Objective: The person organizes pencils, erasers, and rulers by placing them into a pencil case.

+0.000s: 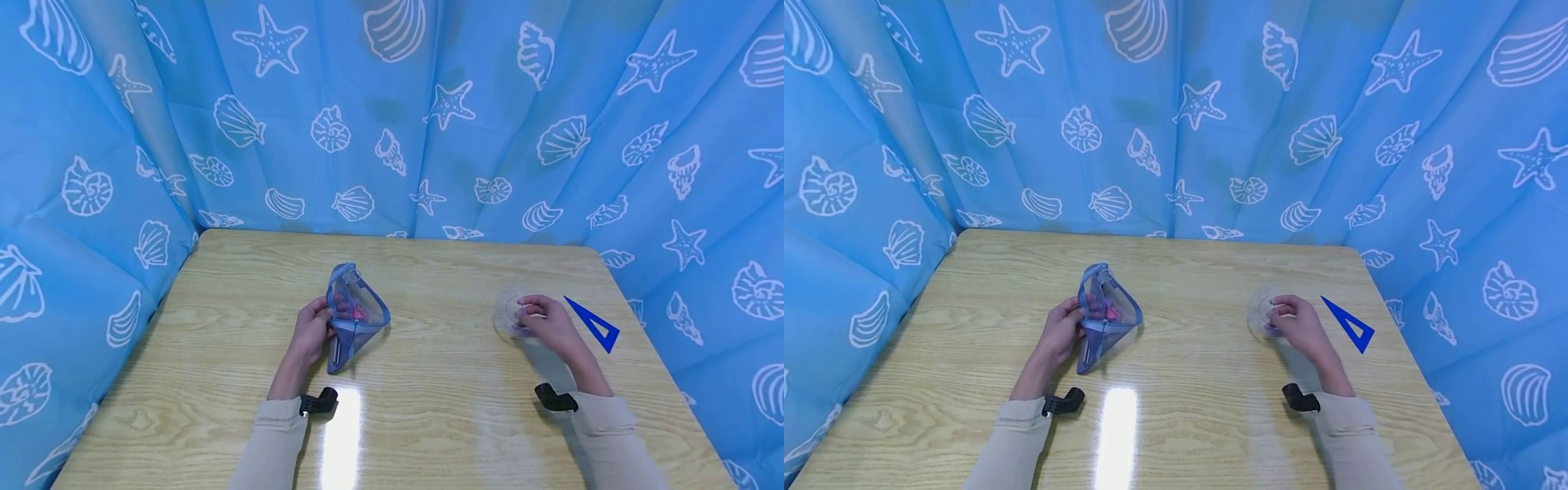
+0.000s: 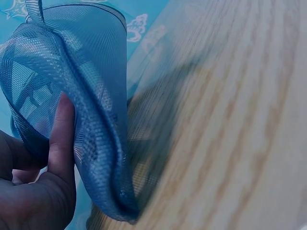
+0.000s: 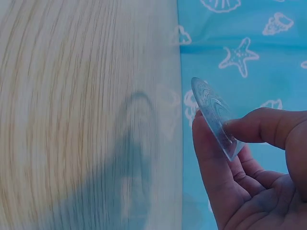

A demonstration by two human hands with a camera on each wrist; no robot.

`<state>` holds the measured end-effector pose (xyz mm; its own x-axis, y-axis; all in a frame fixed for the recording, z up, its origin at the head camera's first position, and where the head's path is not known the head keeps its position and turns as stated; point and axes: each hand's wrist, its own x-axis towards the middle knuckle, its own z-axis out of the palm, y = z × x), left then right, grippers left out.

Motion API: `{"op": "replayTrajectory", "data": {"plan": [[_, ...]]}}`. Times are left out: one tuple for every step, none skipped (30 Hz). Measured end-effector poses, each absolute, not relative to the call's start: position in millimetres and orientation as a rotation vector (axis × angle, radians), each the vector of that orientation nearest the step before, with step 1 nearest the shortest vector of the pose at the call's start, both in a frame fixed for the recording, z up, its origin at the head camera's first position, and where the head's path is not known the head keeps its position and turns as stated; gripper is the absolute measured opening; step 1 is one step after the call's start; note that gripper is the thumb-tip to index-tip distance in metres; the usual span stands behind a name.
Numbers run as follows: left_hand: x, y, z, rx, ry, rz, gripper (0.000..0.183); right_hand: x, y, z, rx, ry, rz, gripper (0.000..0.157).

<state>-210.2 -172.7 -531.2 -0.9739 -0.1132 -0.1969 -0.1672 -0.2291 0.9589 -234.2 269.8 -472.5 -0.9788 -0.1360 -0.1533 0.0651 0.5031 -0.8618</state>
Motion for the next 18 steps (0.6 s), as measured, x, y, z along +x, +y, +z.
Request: {"op": "replayTrajectory", "data": {"plan": [[-210, -173, -532, -0.354, 1.931, 2.408, 0.033, -234, 267, -473, -0.069, 2.54, -1.474, 0.041], [-210, -173, -532, -0.354, 1.934, 2.406, 0.033, -234, 265, -473, -0.079, 2.532, -1.484, 0.041], [-210, -173, -532, -0.361, 1.933, 2.404, 0.033, -234, 263, -474, -0.083, 2.519, -1.495, 0.041], [-210, -172, -532, -0.367, 1.932, 2.403, 0.034, -233, 260, -475, -0.086, 2.505, -1.505, 0.041], [-210, -172, -533, -0.369, 1.933, 2.401, 0.033, -233, 257, -476, -0.088, 2.487, -1.522, 0.04], [-210, -172, -533, -0.373, 1.937, 2.398, 0.033, -232, 254, -476, -0.097, 2.468, -1.541, 0.041], [-210, -172, -533, -0.375, 1.942, 2.395, 0.033, -232, 251, -477, -0.101, 2.449, -1.564, 0.04], [-210, -172, -532, -0.376, 1.943, 2.396, 0.033, -232, 247, -478, -0.113, 2.433, -1.581, 0.04], [-210, -172, -532, -0.373, 1.948, 2.393, 0.032, -231, 242, -478, -0.12, 2.42, -1.597, 0.039], [-210, -172, -532, -0.372, 1.949, 2.394, 0.032, -231, 238, -479, -0.135, 2.407, -1.609, 0.039], [-210, -172, -532, -0.372, 1.947, 2.395, 0.032, -231, 234, -479, -0.158, 2.391, -1.632, 0.039], [-210, -172, -531, -0.379, 1.944, 2.394, 0.032, -231, 229, -480, -0.185, 2.381, -1.641, 0.039], [-210, -172, -531, -0.378, 1.948, 2.39, 0.032, -232, 224, -480, -0.198, 2.374, -1.648, 0.039], [-210, -172, -530, -0.377, 1.946, 2.39, 0.032, -233, 220, -480, -0.217, 2.37, -1.65, 0.039], [-210, -172, -530, -0.379, 1.95, 2.386, 0.032, -234, 215, -480, -0.227, 2.359, -1.658, 0.039], [-210, -172, -530, -0.382, 1.947, 2.387, 0.032, -234, 211, -479, -0.24, 2.349, -1.66, 0.04], [-210, -171, -529, -0.384, 1.946, 2.386, 0.033, -236, 206, -479, -0.246, 2.343, -1.661, 0.04], [-210, -171, -529, -0.385, 1.946, 2.386, 0.033, -237, 201, -478, -0.242, 2.341, -1.65, 0.04]]}}
